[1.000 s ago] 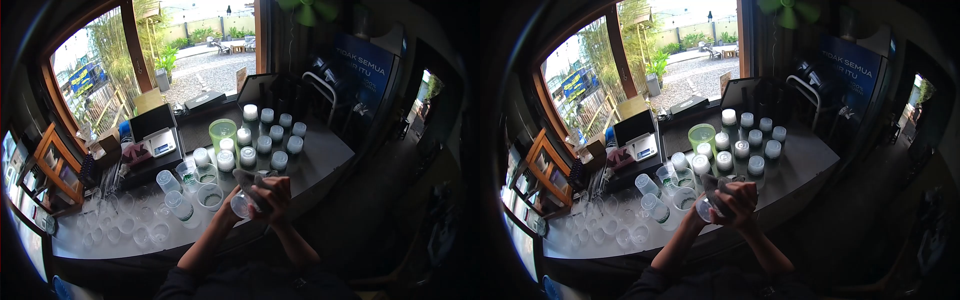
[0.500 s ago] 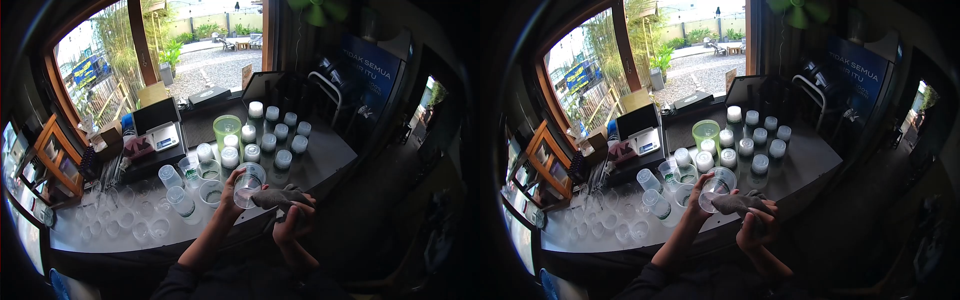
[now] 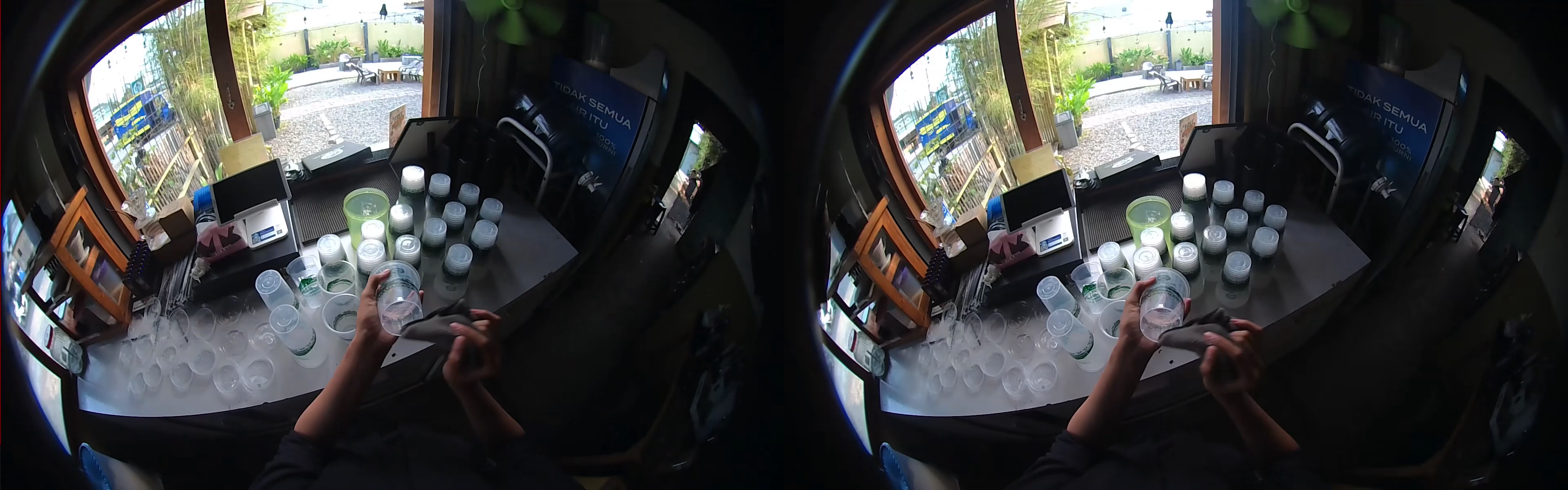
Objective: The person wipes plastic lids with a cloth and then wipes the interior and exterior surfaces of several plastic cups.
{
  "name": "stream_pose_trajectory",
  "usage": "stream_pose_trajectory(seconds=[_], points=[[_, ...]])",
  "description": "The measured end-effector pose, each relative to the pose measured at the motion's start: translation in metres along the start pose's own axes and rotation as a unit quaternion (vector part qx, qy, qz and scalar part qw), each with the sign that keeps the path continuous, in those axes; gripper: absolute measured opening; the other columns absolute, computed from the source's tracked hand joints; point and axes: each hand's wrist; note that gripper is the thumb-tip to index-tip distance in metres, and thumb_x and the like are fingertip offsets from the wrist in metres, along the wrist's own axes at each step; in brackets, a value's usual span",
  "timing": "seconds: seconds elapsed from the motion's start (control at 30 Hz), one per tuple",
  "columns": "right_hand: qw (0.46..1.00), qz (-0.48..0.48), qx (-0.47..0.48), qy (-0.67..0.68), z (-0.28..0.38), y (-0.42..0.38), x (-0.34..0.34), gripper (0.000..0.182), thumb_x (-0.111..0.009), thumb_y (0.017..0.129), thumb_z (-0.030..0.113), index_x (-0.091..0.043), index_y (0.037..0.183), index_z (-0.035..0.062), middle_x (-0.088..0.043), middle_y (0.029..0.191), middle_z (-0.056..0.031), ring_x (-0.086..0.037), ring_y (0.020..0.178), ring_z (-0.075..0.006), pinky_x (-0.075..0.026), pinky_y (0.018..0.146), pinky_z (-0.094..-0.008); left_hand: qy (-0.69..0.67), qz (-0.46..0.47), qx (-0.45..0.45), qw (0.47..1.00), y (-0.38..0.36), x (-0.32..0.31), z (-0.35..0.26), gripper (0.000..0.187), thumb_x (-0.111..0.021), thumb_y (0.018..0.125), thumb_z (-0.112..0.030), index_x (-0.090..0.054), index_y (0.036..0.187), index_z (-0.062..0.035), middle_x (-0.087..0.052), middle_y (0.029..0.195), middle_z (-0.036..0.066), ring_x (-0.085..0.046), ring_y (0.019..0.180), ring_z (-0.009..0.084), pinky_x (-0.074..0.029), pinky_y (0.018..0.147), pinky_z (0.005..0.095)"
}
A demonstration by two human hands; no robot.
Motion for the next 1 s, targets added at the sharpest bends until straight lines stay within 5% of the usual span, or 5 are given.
stream_pose_trajectory(seconds=[0.1, 0.43, 0.63, 0.83, 1.0], points=[[0.992, -0.122, -0.005, 0.022, 0.012, 0.015, -0.021, 0.022, -0.059, 0.083, 0.012, -0.065, 0.1, 0.0005, -0.064, 0.099, -0.0189, -0.059, 0.107, -0.0334, -0.04, 0.097, -0.0511, 0.044, -0.017, -0.058, 0.997, -0.005, -0.004, 0.002, 0.044, -0.064, 0.081, -0.031, -0.05, 0.11, -0.0008, -0.06, 0.092, 0.014, -0.063, 0.081, 0.0274, -0.055, 0.073, 0.0395], [0.979, 0.162, 0.099, -0.077, 0.013, -0.016, -0.025, 0.025, -0.065, 0.078, 0.012, -0.067, 0.102, 0.0065, -0.068, 0.105, -0.0108, -0.063, 0.103, -0.0251, -0.034, 0.098, -0.0506, -0.008, 0.03, 0.027, 0.999, 0.011, 0.021, -0.004, 0.051, -0.058, 0.082, -0.041, -0.05, 0.11, 0.001, -0.065, 0.087, 0.019, -0.066, 0.074, 0.0302, -0.056, 0.073, 0.0396], [0.983, 0.013, -0.173, 0.058, 0.005, 0.008, -0.008, 0.024, -0.051, 0.089, 0.026, -0.064, 0.09, 0.0055, -0.067, 0.092, -0.0118, -0.064, 0.091, -0.0214, -0.042, 0.089, -0.0388, 0.078, -0.046, -0.206, 0.974, -0.005, -0.005, 0.009, 0.061, -0.065, 0.079, -0.036, -0.042, 0.123, -0.0009, -0.057, 0.11, 0.019, -0.064, 0.087, 0.0315, -0.054, 0.077, 0.0414], [0.786, -0.024, -0.491, 0.375, -0.012, 0.036, -0.007, 0.042, -0.044, 0.094, 0.038, -0.05, 0.121, 0.0068, -0.056, 0.116, -0.0094, -0.057, 0.105, -0.021, -0.043, 0.092, -0.0327, 0.205, 0.09, -0.335, 0.915, -0.034, -0.02, 0.001, 0.063, -0.071, 0.079, -0.019, -0.029, 0.125, -0.0106, -0.037, 0.134, 0.019, -0.041, 0.127, 0.0304, -0.037, 0.103, 0.0437], [0.827, 0.231, -0.409, 0.308, 0.003, 0.011, -0.017, 0.081, -0.083, 0.066, 0.033, -0.044, 0.131, 0.006, -0.053, 0.12, -0.0112, -0.049, 0.118, -0.0212, -0.033, 0.103, -0.0338, 0.344, 0.241, -0.454, 0.786, -0.02, -0.008, 0.01, 0.057, -0.075, 0.077, -0.018, -0.033, 0.114, -0.0089, -0.033, 0.138, 0.02, -0.03, 0.135, 0.0347, -0.033, 0.107, 0.0475]])
Point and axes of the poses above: each hand's wrist, its own y-axis towards the middle knuckle, its own x-axis out of the back of the hand, z = x × y
